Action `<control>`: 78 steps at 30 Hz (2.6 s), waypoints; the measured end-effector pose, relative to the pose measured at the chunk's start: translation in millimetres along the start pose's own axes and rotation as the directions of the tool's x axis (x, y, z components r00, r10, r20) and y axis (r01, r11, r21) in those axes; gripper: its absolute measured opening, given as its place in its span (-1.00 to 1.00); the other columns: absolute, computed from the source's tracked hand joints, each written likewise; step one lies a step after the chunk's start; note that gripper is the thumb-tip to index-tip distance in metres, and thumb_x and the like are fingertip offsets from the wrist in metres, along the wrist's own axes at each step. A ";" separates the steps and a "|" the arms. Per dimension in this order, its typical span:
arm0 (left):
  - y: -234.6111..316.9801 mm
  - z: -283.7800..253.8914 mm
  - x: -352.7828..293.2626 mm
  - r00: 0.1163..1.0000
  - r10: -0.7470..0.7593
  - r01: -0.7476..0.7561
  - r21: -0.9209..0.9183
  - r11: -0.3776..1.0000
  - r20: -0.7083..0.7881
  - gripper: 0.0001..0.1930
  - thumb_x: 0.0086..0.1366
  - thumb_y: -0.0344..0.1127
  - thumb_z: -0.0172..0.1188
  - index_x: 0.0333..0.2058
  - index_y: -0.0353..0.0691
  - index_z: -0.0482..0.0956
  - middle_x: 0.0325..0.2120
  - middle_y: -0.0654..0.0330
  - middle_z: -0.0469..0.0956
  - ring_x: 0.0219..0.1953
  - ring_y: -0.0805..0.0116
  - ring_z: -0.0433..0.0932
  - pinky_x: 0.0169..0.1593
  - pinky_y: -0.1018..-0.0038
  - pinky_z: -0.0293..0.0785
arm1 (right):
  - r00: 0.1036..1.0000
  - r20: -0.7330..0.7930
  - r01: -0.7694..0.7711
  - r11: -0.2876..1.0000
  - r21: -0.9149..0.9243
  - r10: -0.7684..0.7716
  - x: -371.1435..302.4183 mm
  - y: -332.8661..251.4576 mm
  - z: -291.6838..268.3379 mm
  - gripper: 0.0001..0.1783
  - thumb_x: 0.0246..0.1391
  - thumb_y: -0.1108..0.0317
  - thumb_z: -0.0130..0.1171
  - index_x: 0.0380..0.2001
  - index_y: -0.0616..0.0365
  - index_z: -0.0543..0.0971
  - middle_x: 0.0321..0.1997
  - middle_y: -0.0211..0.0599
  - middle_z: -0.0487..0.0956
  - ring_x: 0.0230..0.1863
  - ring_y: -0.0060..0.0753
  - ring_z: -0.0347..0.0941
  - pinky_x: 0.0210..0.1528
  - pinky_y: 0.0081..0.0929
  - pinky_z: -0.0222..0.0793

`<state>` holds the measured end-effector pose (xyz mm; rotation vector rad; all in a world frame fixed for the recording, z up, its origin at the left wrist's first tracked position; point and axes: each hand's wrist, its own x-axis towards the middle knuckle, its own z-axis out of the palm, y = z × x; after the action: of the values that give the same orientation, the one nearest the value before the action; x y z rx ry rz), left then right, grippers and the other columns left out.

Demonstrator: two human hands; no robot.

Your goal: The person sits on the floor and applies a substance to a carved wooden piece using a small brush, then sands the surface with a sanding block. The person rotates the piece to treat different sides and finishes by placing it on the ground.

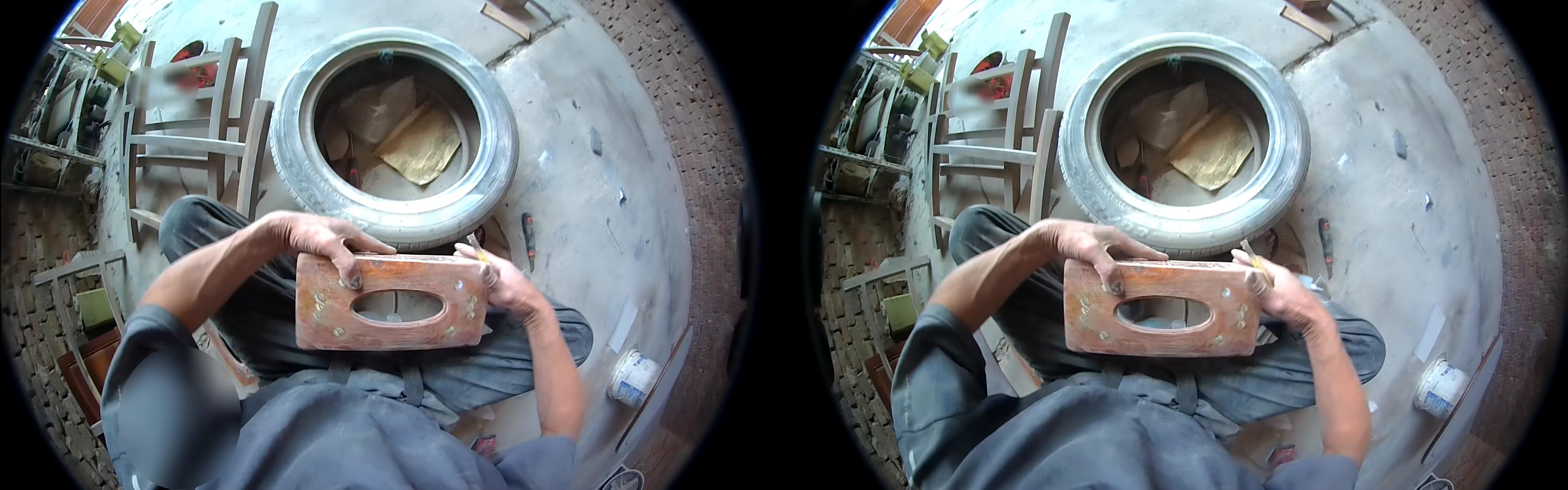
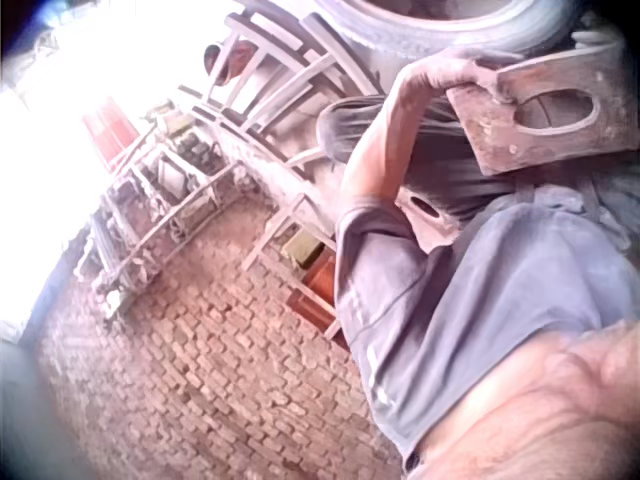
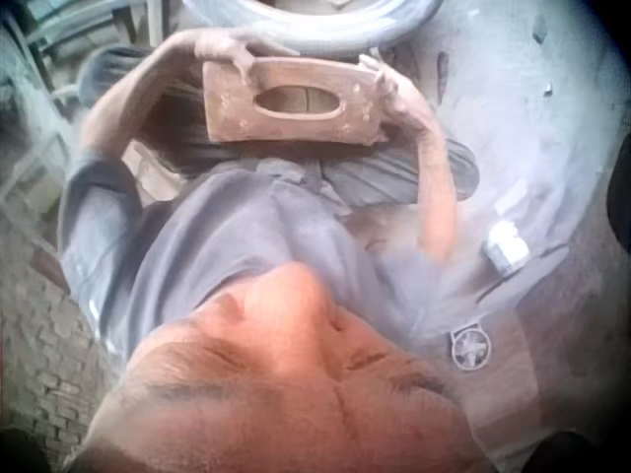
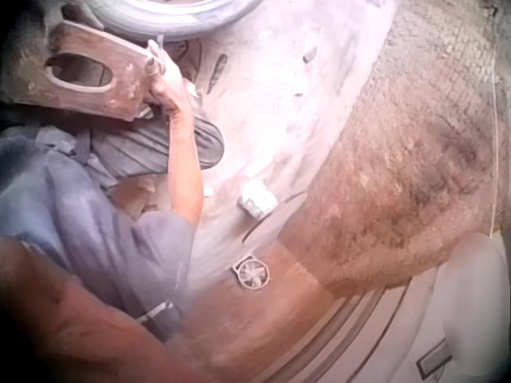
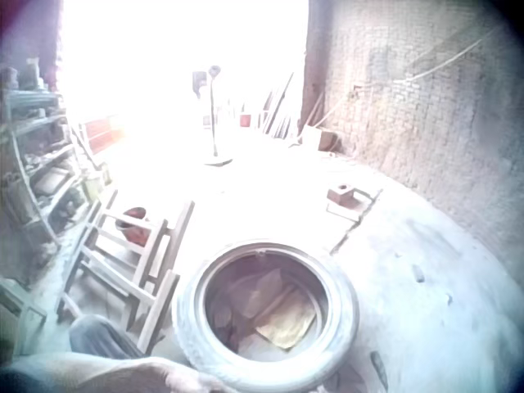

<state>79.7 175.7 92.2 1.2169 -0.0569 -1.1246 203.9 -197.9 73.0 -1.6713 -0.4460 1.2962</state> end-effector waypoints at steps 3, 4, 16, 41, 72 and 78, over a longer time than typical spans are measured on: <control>5.5 -19.0 14.7 0.984 -0.120 0.109 0.088 0.990 0.134 0.19 -0.06 -0.07 0.53 0.52 -0.49 0.23 0.43 -0.22 0.40 0.43 -0.01 0.44 0.55 0.24 0.24 | 0.995 0.012 -0.098 0.947 0.306 0.099 -25.5 3.0 44.9 0.33 0.06 -0.44 0.48 0.56 0.38 0.23 0.51 0.08 0.42 0.50 -0.16 0.35 0.55 -0.26 0.19; 18.3 -23.3 21.2 0.973 -0.172 0.146 0.168 0.975 0.152 0.17 -0.05 -0.05 0.54 0.51 -0.48 0.25 0.39 -0.21 0.46 0.39 -0.02 0.49 0.53 0.24 0.27 | 0.994 -0.040 -0.081 0.908 0.412 0.106 -30.2 7.8 54.7 0.27 0.07 -0.35 0.51 0.54 0.38 0.25 0.48 0.05 0.44 0.47 -0.18 0.37 0.54 -0.27 0.21; 29.1 40.4 30.2 0.560 0.573 0.175 0.762 0.624 -0.598 -0.40 0.46 -0.01 0.36 0.28 -0.36 0.61 0.11 -0.21 0.68 0.21 -0.13 0.63 0.37 0.07 0.47 | 0.906 -0.334 0.087 0.658 0.748 0.260 -91.2 11.4 129.2 0.13 0.09 0.00 0.59 0.46 0.52 0.24 0.33 -0.02 0.52 0.32 -0.33 0.46 0.41 -0.33 0.33; -23.2 36.4 44.7 0.661 0.427 0.274 0.728 0.628 -0.617 0.13 0.03 -0.30 0.41 0.54 -0.50 0.02 0.29 -0.33 0.39 0.36 -0.26 0.37 0.51 0.11 0.25 | 0.747 -0.510 0.052 0.728 0.684 0.426 -88.1 -10.4 169.1 0.08 0.25 -0.06 0.47 0.49 0.44 0.15 0.33 0.03 0.43 0.27 -0.27 0.45 0.32 -0.32 0.40; -28.3 24.6 83.2 0.581 0.544 0.387 0.794 0.470 -0.605 0.01 0.10 -0.52 0.31 0.58 -0.07 0.18 0.10 -0.03 0.55 0.17 -0.05 0.54 0.22 0.16 0.47 | 0.885 -0.323 -0.010 0.680 -0.733 -0.335 -78.2 -55.5 111.9 -0.25 0.11 0.56 0.31 0.41 -0.08 0.58 -0.29 -0.26 0.48 -0.43 -0.11 0.58 -0.36 -0.15 0.57; -34.5 30.3 93.1 0.578 0.543 0.495 0.791 0.360 -0.609 -0.13 0.29 -0.38 0.22 0.57 -0.03 0.16 0.11 -0.10 0.52 0.10 -0.08 0.54 0.15 0.10 0.45 | 0.869 -0.353 -0.063 0.629 -0.775 -0.347 -70.2 -60.8 115.0 -0.33 0.06 0.66 0.36 0.28 -0.04 0.69 -0.34 -0.29 0.54 -0.46 -0.17 0.57 -0.39 -0.20 0.51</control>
<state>86.4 91.7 31.4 2.7781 0.0012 -0.1931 90.1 -168.8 162.8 -2.5205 -0.8999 0.4975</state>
